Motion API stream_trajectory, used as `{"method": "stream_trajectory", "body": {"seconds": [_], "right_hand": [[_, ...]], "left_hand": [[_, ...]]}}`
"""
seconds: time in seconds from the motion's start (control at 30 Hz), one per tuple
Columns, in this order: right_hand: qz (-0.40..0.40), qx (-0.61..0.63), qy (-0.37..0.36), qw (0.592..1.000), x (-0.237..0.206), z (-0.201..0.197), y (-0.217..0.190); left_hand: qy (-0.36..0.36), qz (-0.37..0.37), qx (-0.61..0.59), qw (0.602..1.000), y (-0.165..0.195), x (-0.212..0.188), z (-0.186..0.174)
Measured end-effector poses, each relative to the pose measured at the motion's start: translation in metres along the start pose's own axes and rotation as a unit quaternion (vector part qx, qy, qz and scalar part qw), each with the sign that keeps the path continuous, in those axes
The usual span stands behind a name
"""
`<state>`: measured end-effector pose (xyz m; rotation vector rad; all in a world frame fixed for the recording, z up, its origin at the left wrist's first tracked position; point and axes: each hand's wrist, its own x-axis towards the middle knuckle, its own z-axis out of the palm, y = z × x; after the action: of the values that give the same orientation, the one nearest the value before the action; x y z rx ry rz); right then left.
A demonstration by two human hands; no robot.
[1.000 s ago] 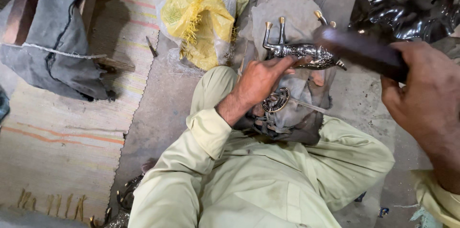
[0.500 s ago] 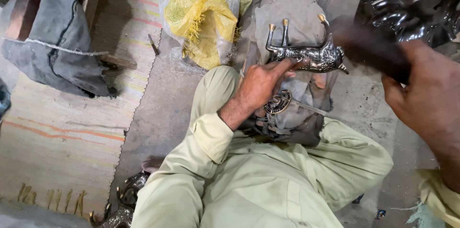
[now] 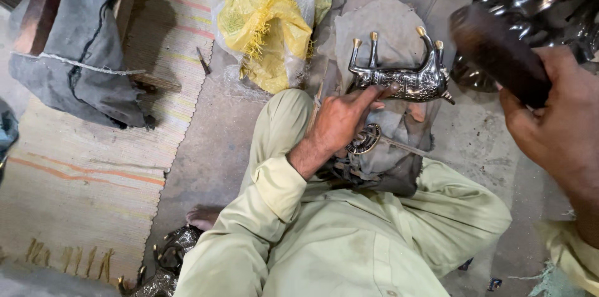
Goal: The person sits on the floor and uses a hammer to repeatedly strike a small silver-colored metal sculpture of a goat. They hold the sculpture in their left hand and strike it with a hammer in their right hand, rotating the object to work on different sides.
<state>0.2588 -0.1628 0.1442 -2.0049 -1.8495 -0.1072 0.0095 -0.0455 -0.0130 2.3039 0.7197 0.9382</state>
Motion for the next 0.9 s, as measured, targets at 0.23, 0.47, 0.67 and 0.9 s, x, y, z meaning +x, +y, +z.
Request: {"method": "stream_trajectory", "body": {"seconds": [0.23,0.47,0.67,0.9], "right_hand": [[-0.167,-0.283,-0.010,0.944,0.001,0.006,0.000],[-0.107,-0.255,-0.058,0.959,0.008,0.006,-0.001],[-0.133,-0.266,-0.034,0.954,0.009,0.008,0.001],[-0.109,-0.258,-0.057,0.958,0.008,0.006,-0.004]], "left_hand": [[-0.016,0.014,-0.001,1.000,0.001,-0.001,-0.001],[0.002,-0.017,0.021,1.000,0.000,-0.005,0.005],[0.014,-0.007,-0.006,1.000,0.001,-0.007,0.002],[0.017,-0.052,0.001,0.998,0.005,-0.008,0.002]]}}
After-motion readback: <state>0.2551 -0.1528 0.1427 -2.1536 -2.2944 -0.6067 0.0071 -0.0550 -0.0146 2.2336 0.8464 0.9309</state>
